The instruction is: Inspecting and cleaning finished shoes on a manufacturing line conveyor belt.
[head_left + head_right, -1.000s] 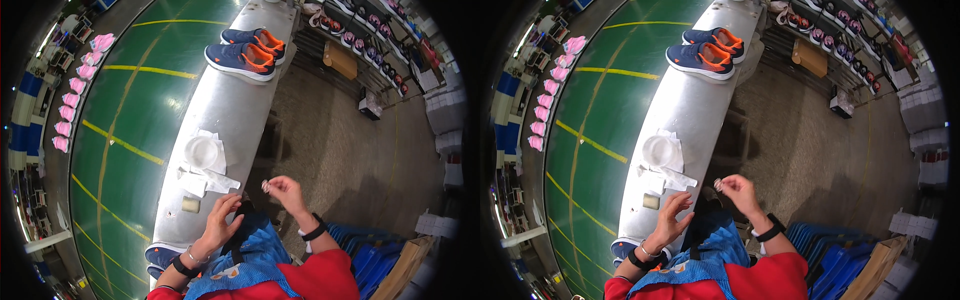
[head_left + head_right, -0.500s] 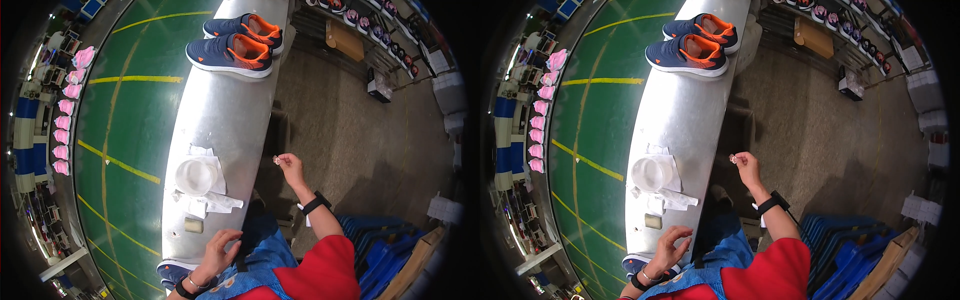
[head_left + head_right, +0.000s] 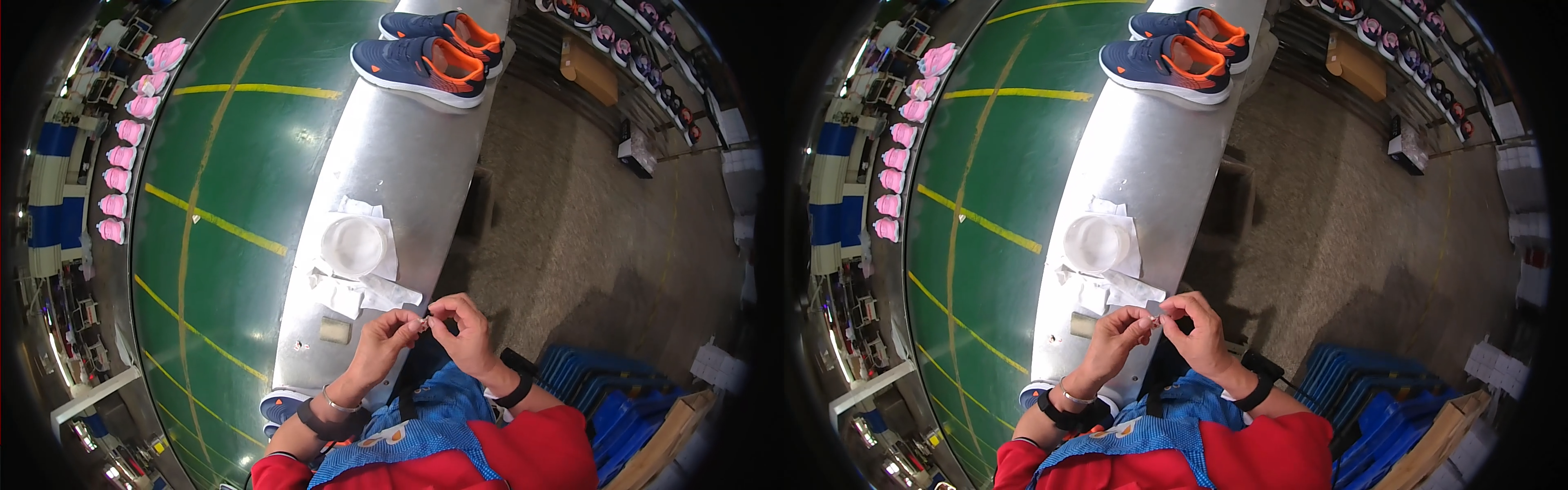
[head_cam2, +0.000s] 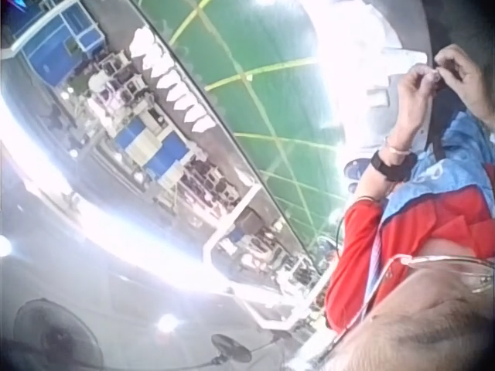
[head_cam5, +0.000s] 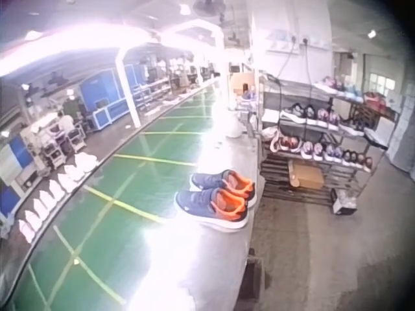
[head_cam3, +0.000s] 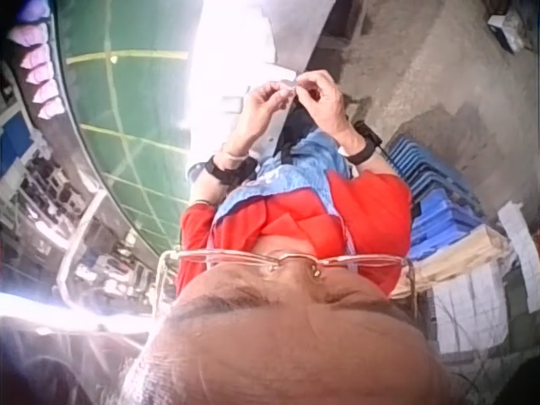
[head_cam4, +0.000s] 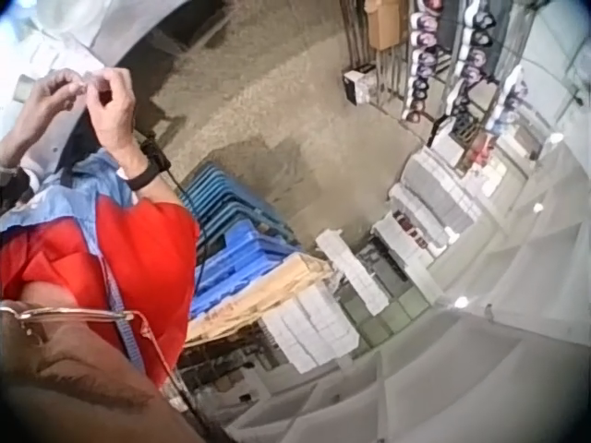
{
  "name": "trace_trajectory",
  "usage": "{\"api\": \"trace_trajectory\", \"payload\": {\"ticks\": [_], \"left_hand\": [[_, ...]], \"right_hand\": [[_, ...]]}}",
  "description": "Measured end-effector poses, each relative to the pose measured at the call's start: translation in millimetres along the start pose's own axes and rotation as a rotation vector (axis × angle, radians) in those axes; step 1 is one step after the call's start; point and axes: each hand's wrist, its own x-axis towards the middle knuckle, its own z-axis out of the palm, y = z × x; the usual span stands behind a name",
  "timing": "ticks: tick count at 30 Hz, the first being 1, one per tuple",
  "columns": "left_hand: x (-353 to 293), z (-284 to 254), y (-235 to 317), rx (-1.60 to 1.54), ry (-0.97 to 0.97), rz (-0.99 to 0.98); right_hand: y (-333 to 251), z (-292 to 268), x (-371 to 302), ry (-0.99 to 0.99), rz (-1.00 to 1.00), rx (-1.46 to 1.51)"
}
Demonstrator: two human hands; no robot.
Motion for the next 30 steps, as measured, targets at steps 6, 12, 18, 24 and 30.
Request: {"api": "trace_trajectory", "payload": {"ticks": [6,12,18,24,30], "left_hand": [[-17,4,-4,-0.282,0.189,0.053],[-26,1,-1,-0.114,0.185,0.152],[-35,5,0,0.085,0.226,0.225],[-31,11,-1,-0.202,0.314,0.308],[-32,2,2,0.053,0.380,0.364]], "right_hand": [[-9,20,-17,0.018,0.044,0.059],[-9,35,-24,0.048,0.236,0.521],[-10,34,-27,-0.002,0.245,0.488],[-6,30,-27,0.070,0.202,0.375],[2,14,-25,0.027,0.229,0.461]]}}
